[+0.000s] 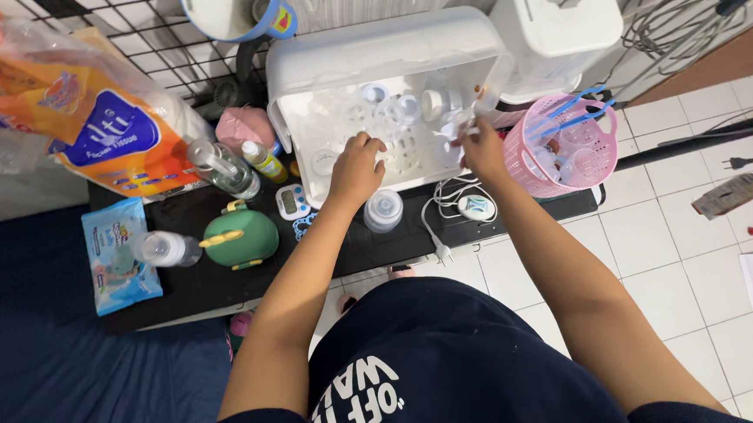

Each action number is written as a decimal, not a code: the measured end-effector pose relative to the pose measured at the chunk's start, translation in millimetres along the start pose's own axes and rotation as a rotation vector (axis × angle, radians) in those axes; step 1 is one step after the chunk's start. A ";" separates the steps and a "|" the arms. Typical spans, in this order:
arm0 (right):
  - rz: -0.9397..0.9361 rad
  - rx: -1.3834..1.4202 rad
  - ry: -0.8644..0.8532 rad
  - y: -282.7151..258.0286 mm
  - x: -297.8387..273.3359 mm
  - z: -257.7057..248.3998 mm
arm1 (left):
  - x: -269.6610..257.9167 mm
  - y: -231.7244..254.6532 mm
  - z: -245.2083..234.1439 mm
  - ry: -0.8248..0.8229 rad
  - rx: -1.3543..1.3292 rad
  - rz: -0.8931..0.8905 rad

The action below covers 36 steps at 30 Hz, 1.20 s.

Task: The person wipes the tabletop and items with tissues, untangles a power cord, and assembles baby bottles by attaching nipples, rings, and caps to the bottles by hand.

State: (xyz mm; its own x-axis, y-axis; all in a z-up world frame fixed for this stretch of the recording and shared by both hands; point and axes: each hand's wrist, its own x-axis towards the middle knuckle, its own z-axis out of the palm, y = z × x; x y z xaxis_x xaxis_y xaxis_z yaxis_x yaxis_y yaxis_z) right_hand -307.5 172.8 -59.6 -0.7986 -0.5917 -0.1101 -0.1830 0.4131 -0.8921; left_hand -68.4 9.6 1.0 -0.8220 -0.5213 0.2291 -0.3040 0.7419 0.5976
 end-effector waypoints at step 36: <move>0.215 1.298 -0.902 -148.6 -68.0 -11.6 | -6.8 95.4 -94.1 0.172 -0.556 0.262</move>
State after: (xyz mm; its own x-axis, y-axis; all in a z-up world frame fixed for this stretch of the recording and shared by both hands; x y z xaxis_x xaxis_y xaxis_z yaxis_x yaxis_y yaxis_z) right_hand -232.7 159.7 85.5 -0.0725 -0.9950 -0.0687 0.8502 -0.0256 -0.5259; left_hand -46.5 44.2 128.7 -0.7319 -0.4472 0.5142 0.2300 0.5482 0.8041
